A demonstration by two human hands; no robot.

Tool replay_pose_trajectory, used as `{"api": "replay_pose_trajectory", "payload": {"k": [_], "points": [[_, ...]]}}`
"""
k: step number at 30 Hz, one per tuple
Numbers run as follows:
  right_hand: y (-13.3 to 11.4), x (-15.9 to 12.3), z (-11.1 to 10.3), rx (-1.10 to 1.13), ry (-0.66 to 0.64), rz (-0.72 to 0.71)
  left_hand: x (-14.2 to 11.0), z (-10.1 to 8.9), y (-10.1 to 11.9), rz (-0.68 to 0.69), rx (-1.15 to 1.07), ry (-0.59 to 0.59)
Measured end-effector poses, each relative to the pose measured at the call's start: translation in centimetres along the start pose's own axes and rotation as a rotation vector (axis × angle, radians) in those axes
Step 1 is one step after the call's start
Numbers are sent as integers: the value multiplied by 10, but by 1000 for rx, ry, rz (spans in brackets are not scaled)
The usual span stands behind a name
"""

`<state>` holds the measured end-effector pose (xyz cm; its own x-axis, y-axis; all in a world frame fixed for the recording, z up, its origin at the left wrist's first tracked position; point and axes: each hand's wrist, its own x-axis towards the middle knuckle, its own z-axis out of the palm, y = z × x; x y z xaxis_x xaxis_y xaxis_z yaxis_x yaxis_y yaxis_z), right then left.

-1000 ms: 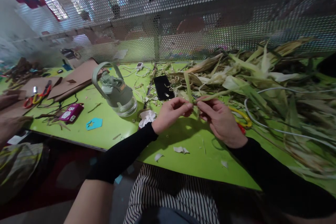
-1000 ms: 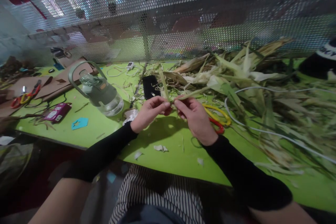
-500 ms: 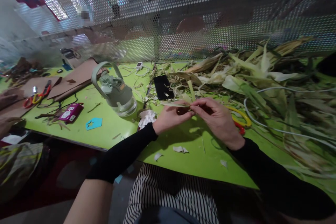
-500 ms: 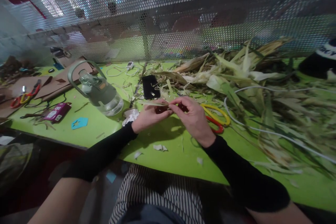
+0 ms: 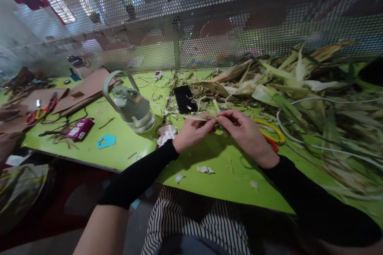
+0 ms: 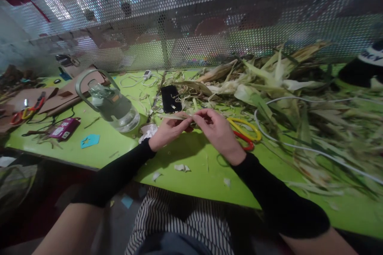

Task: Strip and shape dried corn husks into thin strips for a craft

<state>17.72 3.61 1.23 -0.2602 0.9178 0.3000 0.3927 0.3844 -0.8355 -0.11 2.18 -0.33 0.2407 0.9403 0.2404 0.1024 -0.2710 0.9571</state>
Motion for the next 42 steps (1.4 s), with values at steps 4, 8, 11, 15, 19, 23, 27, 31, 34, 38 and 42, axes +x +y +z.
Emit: {"api": "replay_pose_trajectory", "payload": {"k": [4,8,11,15,19,23,27,31,34,38,42], "points": [[1,5,-5,-92,-40,12,-2,1,3,131,257,-39],[1,6,-9,-100,-29,27,-3,1,3,208,456,-75],[-1,4,-8,-70,89,-19,-3,2,3,133,481,-85],[-7,0,-4,126,81,6,-2,2,2,-9,335,-108],[-12,-1,-1,339,44,72,-1,-1,3,-180,155,-99],[-12,0,-3,279,76,39,0,-4,10,-276,114,-77],[-14,0,-10,-9,-19,-101,3,-5,17,-435,-29,-21],[-14,2,-12,-156,-154,-194,6,-4,21,-519,-267,61],[-12,4,-13,-235,-158,-268,7,-6,21,-533,-401,56],[-8,7,-18,-300,-180,-390,6,-8,19,-527,-441,8],[-9,7,-19,-288,-191,-368,6,-8,16,-520,-438,-8]]}}
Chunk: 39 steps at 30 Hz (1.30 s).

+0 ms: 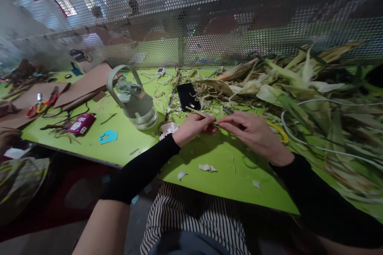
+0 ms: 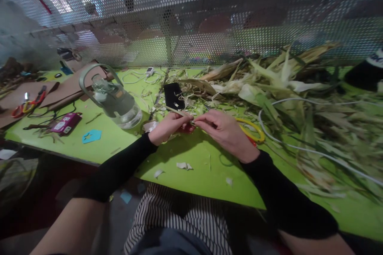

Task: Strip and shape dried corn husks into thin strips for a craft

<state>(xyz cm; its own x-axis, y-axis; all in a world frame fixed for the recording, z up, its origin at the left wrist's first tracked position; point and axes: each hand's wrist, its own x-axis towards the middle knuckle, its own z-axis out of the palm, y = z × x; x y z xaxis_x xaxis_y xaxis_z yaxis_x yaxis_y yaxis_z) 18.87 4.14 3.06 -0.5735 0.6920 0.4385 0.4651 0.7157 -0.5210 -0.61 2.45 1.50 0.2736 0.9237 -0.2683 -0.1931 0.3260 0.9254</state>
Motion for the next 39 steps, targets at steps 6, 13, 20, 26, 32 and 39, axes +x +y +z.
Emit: {"api": "replay_pose_trajectory", "payload": {"k": [6,13,20,26,32,39], "points": [[-6,0,4,89,25,150,0,1,0,-3,9,29],[-9,-1,2,69,33,154,-3,4,3,-49,17,26],[-3,0,-1,10,-30,56,-1,3,2,-61,-17,49],[-1,2,-2,-70,-22,14,-1,4,2,-82,-14,52],[2,-1,2,-157,-20,-8,-1,4,2,-67,-15,49],[4,-2,5,-209,-15,-40,-8,10,5,-27,13,49]]}}
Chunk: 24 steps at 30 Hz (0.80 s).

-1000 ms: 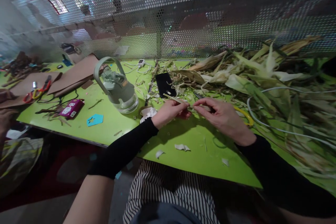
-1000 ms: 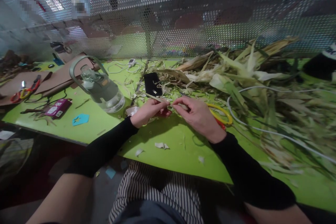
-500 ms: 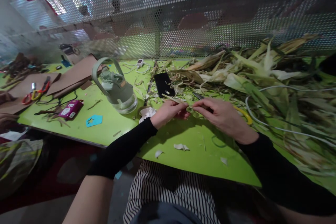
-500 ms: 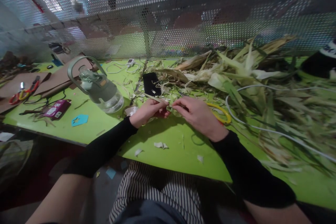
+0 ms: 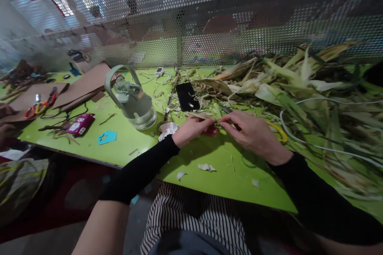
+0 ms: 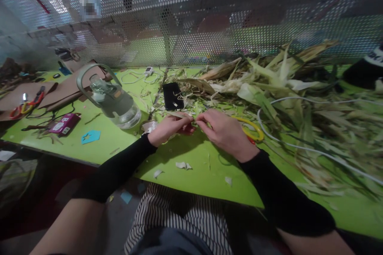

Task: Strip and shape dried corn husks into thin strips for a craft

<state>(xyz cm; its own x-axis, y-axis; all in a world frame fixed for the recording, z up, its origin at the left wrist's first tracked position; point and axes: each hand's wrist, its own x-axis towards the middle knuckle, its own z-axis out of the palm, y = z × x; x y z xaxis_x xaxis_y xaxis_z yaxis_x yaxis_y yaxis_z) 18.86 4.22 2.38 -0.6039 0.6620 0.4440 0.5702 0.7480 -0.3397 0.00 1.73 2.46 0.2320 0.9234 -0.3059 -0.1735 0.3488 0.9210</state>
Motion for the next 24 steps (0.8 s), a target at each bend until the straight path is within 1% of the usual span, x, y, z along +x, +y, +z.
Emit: {"api": "replay_pose_trajectory", "payload": {"k": [3,7,13,17,21,24], "points": [[-2,0,0,-20,8,-15,-1,-1,0,-13,-1,-24],[-6,0,-1,-77,37,29,2,-4,-3,17,-47,-66],[-7,1,-4,17,57,68,10,-10,-8,51,-48,-167],[-7,2,-4,62,13,41,15,-14,-11,90,-50,-168],[-6,1,-3,48,30,59,16,-17,-11,83,-19,-187],[-6,1,-2,33,23,43,15,-17,-11,72,3,-197]]}}
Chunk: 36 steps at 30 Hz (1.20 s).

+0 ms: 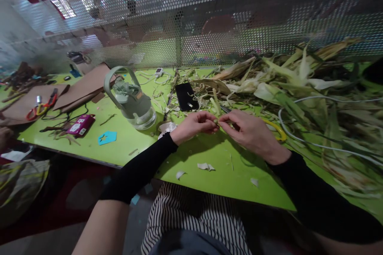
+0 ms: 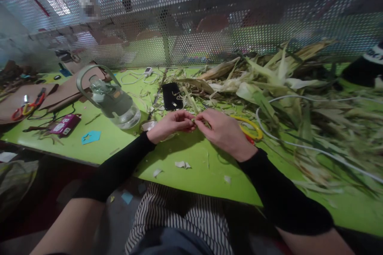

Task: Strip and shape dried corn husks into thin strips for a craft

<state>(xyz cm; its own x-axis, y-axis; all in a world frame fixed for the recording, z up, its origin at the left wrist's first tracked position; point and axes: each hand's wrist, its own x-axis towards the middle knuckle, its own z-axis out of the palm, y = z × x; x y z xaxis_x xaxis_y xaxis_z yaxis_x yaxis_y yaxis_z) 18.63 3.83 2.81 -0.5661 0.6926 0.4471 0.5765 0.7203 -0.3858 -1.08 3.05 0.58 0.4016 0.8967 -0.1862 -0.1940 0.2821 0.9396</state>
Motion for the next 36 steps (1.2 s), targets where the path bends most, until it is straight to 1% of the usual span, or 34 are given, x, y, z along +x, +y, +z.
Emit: {"api": "replay_pose_trajectory", "payload": {"k": [4,9,12,16,21,27,32,34,36], "points": [[1,-1,0,5,-41,-23,0,1,0,-1,-8,24],[2,-2,1,-15,0,15,0,2,0,-21,-49,41],[0,-1,1,-47,6,9,0,1,-2,-33,-48,14],[-1,0,1,-47,-8,21,0,0,-4,-9,-48,-13],[-1,0,1,2,6,89,2,0,-6,27,-61,-6],[-2,3,-2,121,-31,38,5,-2,-7,61,-22,23],[-5,2,1,210,6,147,4,-4,-6,60,-35,-8],[-5,2,1,201,18,132,3,-3,-5,58,-35,-20],[-6,3,-1,188,34,100,3,-3,-5,63,-38,-8]]}}
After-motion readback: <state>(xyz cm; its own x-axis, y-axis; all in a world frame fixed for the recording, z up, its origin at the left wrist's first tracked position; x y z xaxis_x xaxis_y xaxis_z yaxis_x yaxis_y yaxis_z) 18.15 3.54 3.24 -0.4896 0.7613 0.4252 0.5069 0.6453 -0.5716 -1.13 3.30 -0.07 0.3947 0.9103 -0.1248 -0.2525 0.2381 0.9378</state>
